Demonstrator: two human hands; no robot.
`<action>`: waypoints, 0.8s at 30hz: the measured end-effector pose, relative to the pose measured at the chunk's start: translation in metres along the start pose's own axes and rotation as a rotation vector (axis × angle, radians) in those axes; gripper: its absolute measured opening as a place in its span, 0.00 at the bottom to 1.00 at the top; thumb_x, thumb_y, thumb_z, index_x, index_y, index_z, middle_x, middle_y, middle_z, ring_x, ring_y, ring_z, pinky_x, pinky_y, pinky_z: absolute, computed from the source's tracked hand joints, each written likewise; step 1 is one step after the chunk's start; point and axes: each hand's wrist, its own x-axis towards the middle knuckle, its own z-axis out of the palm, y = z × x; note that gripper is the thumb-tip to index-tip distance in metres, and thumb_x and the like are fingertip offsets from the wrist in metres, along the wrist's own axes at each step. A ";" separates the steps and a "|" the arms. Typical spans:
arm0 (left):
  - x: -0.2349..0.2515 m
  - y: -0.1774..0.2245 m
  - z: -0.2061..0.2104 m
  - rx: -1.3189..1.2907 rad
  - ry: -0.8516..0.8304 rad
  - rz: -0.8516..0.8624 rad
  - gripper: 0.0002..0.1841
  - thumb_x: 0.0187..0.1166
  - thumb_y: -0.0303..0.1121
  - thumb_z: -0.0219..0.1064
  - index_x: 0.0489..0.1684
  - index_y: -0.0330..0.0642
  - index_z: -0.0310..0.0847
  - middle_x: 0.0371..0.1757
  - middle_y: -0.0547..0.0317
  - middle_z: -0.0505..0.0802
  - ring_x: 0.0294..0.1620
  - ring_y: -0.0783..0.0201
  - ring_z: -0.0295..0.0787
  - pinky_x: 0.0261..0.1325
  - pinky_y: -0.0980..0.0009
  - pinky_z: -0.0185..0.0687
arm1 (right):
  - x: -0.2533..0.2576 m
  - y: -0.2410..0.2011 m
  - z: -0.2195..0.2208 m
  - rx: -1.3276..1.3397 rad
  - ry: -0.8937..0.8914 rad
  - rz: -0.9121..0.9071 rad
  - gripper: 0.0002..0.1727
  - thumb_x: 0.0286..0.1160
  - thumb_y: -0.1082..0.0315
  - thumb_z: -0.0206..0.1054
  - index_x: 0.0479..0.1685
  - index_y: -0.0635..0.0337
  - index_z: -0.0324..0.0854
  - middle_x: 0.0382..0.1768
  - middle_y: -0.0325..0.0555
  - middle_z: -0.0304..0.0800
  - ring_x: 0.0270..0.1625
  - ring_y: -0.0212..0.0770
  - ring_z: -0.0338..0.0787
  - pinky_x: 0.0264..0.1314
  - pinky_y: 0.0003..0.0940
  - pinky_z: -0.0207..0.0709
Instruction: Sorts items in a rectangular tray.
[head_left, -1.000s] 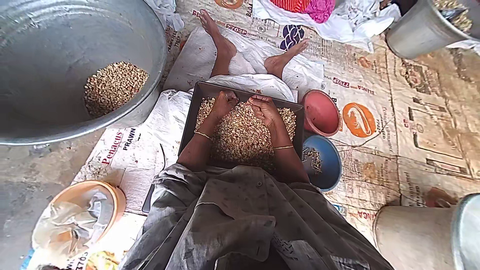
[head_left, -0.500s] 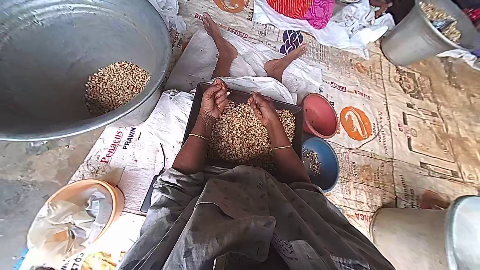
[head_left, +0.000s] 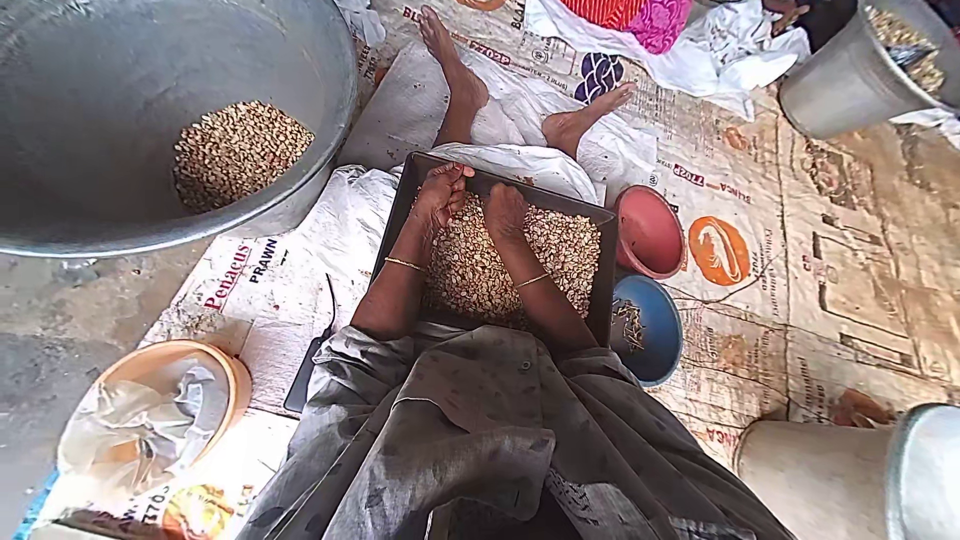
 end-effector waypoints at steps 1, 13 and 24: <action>0.000 0.002 0.000 -0.003 -0.006 0.006 0.17 0.96 0.33 0.43 0.38 0.46 0.77 0.12 0.75 0.64 0.07 0.79 0.50 0.09 0.84 0.48 | 0.000 0.001 0.000 -0.006 -0.003 0.002 0.16 0.85 0.67 0.60 0.54 0.71 0.85 0.57 0.67 0.90 0.66 0.64 0.88 0.63 0.61 0.80; -0.002 0.008 -0.008 -0.150 -0.038 0.113 0.17 0.96 0.32 0.41 0.43 0.43 0.78 0.13 0.74 0.67 0.07 0.80 0.54 0.10 0.86 0.52 | 0.028 0.050 0.013 0.406 -0.012 -0.244 0.12 0.81 0.67 0.66 0.48 0.64 0.93 0.50 0.58 0.95 0.59 0.57 0.92 0.66 0.59 0.79; -0.003 0.011 -0.005 -0.141 -0.054 0.110 0.17 0.96 0.31 0.41 0.42 0.44 0.77 0.13 0.74 0.68 0.07 0.80 0.55 0.09 0.86 0.52 | 0.015 0.019 0.008 -0.002 -0.045 -0.193 0.14 0.85 0.67 0.58 0.52 0.64 0.89 0.54 0.62 0.93 0.63 0.62 0.90 0.62 0.61 0.79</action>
